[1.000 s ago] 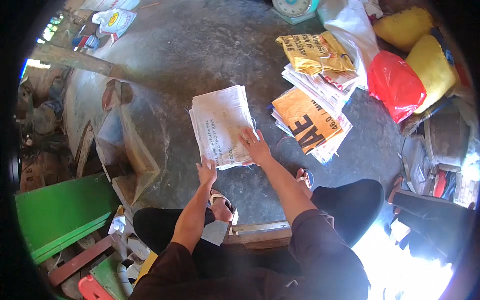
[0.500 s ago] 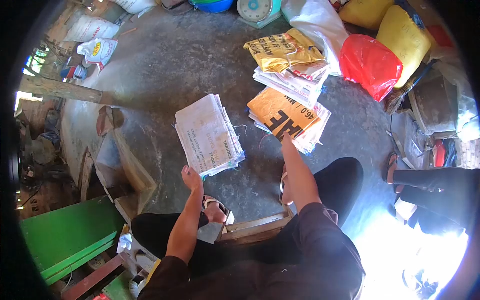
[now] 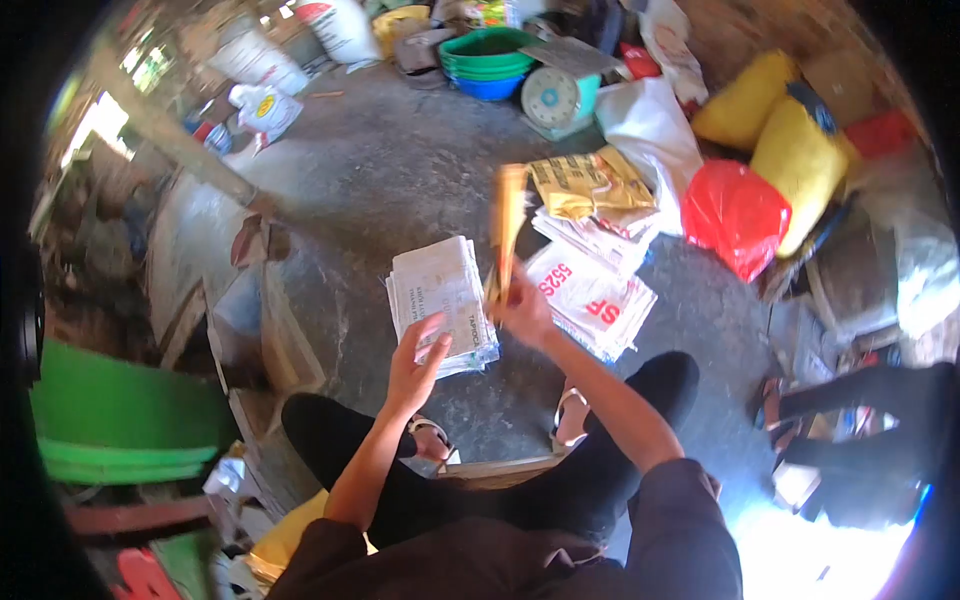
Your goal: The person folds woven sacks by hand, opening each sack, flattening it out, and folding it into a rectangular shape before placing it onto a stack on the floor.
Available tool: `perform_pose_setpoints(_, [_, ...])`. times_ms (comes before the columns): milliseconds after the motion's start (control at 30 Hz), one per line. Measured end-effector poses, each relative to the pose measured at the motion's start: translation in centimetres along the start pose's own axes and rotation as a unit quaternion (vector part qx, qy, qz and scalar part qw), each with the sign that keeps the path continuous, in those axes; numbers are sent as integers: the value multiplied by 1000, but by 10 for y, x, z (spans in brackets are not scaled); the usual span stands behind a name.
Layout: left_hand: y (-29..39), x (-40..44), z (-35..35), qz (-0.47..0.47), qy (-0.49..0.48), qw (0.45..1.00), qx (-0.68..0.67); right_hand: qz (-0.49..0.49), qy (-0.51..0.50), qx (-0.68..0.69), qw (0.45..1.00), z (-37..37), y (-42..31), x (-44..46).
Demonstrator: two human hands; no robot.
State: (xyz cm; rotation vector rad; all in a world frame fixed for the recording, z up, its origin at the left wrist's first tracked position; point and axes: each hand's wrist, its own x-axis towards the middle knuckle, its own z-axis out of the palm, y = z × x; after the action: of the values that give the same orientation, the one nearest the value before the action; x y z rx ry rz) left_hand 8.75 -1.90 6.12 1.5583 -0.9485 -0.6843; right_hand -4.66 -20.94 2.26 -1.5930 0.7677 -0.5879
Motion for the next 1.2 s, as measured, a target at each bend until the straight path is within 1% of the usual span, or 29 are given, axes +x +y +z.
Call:
perform_pose_setpoints(33, [-4, -4, -3, -4, 40, 998, -45, -50, -79, -70, 993, 5, -8, -17])
perform_pose_setpoints(100, [-1, -10, -5, -31, 114, 981, -157, -128, -225, -152, 954, 16, -36, -54])
perform_pose_setpoints(133, [-7, -18, -5, -78, 89, 978, -170, -157, -289, -162, 930, 25, -53, -72])
perform_pose_setpoints(200, [-27, -20, -13, -158, 33, 968, -191, -254, -276, -174, 911, 50, -32, -91])
perform_pose_setpoints(267, [-34, -32, -6, -96, 64, 985, -125, -255, -301, -170, 903, 58, -27, -98])
perform_pose_setpoints(300, [-28, -34, -3, -101, 87, 979, -154, -254, -305, -171, 902, 58, -28, -99])
perform_pose_setpoints(333, [-30, -38, -4, -111, 88, 980, -138, -235, -294, -114, 920, 59, -39, -104])
perform_pose_setpoints(400, [-58, -40, 0, -109, 85, 977, -164, -267, -262, -39, 927, 64, -34, -105])
perform_pose_setpoints(433, [-52, -40, 0, -93, 103, 967, -214, -294, -221, -52, 928, 66, -30, -105])
perform_pose_setpoints(500, [-38, -37, 2, -62, 134, 938, -314, -260, -185, -16, 948, 70, -30, -104])
perform_pose_setpoints(533, [-16, -38, -4, -56, 139, 938, -313, -243, -168, 4, 955, 74, -32, -104])
perform_pose_setpoints(567, [-20, -30, -13, -39, 161, 939, -301, -201, -135, 57, 968, 79, -22, -97])
perform_pose_setpoints(600, [-31, -30, -18, -30, 183, 938, -291, -169, -135, 70, 974, 79, -14, -93])
perform_pose_setpoints(633, [-26, -29, -23, -13, 188, 940, -286, -137, -136, 82, 978, 78, -5, -88])
perform_pose_setpoints(667, [-21, -30, -22, 0, 223, 934, -279, -105, -135, 95, 981, 78, 4, -83])
perform_pose_setpoints(700, [-28, -28, -26, 17, 229, 946, -230, -94, -143, 139, 975, 81, 32, -71])
perform_pose_setpoints(733, [-40, -29, -33, 34, 234, 955, -181, -89, -103, 152, 979, 82, 36, -71])
perform_pose_setpoints(767, [-45, -31, -38, 44, 211, 962, -169, -83, -62, 165, 981, 84, 38, -69])
perform_pose_setpoints(800, [-35, -31, -37, 88, 239, 960, -116, -76, -21, 178, 981, 85, 38, -66])
perform_pose_setpoints(867, [-26, -27, -36, 154, 258, 943, -144, -31, 38, 209, 977, 80, 41, -58])
perform_pose_setpoints(933, [-40, -26, -44, 125, 255, 944, -167, 16, 93, 240, 966, 70, 41, -50])
perform_pose_setpoints(967, [-48, -24, -48, 109, 254, 945, -178, 80, 51, 212, 973, 60, 42, -44])
perform_pose_setpoints(1000, [-41, -22, -50, 97, 238, 927, -274, 140, 4, 179, 974, 49, 44, -39])
perform_pose_setpoints(1067, [-8, -20, -54, 69, 199, 863, -460, 247, -2, 126, 961, 43, 42, -34])
perform_pose_setpoints(1100, [13, -23, -58, 58, 140, 860, -488, 211, 9, 105, 972, 42, 41, -31])
perform_pose_setpoints(1133, [18, -22, -63, -31, 134, 837, -529, 176, 20, 83, 981, 43, 40, -31])
perform_pose_setpoints(1200, [21, -24, -73, -93, 76, 802, -585, 112, 38, 37, 992, 49, 36, -36])
